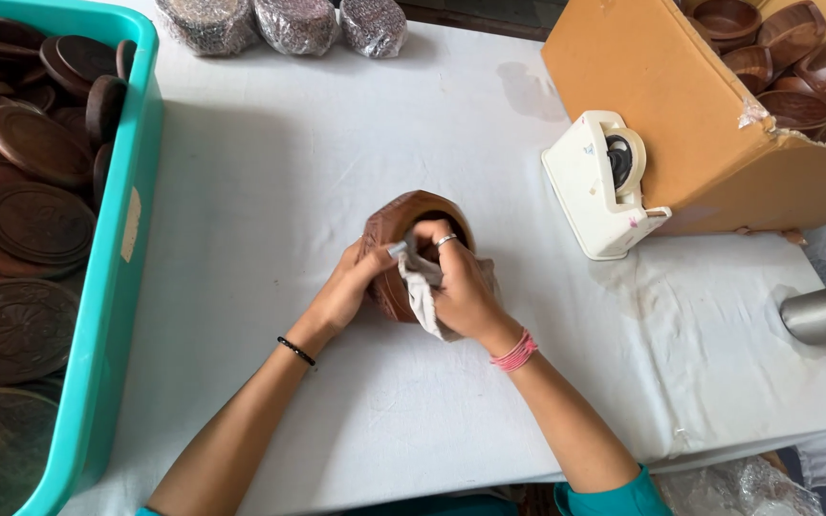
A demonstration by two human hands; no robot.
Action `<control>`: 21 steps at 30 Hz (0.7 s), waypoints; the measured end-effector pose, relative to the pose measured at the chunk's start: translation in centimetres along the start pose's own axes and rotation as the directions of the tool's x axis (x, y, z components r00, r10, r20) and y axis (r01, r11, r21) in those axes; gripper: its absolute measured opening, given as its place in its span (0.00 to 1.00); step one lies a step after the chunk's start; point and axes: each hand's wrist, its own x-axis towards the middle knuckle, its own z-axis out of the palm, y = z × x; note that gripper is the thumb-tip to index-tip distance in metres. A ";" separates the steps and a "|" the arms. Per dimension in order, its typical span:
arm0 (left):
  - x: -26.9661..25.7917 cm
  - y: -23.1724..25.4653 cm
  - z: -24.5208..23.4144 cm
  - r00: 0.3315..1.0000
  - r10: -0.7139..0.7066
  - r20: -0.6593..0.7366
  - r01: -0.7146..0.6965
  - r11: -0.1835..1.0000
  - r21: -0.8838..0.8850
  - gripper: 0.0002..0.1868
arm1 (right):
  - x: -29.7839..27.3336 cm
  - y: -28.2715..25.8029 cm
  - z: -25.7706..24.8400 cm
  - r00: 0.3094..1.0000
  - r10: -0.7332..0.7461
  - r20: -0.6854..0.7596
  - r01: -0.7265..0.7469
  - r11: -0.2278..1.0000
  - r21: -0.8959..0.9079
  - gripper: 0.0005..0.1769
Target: Polishing small wooden containers and stacking coasters.
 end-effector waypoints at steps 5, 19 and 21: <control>-0.3 -0.9 0.6 0.989 0.134 0.059 -0.142 0.976 0.163 0.41 | 0.4 -1.0 -1.4 0.947 -0.227 -0.227 0.138 0.926 -0.351 0.13; 0.3 -1.4 0.4 0.996 0.082 -0.045 -0.073 0.982 0.173 0.41 | -0.2 1.2 -1.2 0.976 0.168 0.136 -0.210 0.883 0.421 0.20; 0.7 -1.7 0.0 0.994 0.090 -0.061 -0.078 0.983 0.168 0.42 | 0.2 1.2 -1.7 0.992 0.100 0.073 -0.122 0.898 0.422 0.23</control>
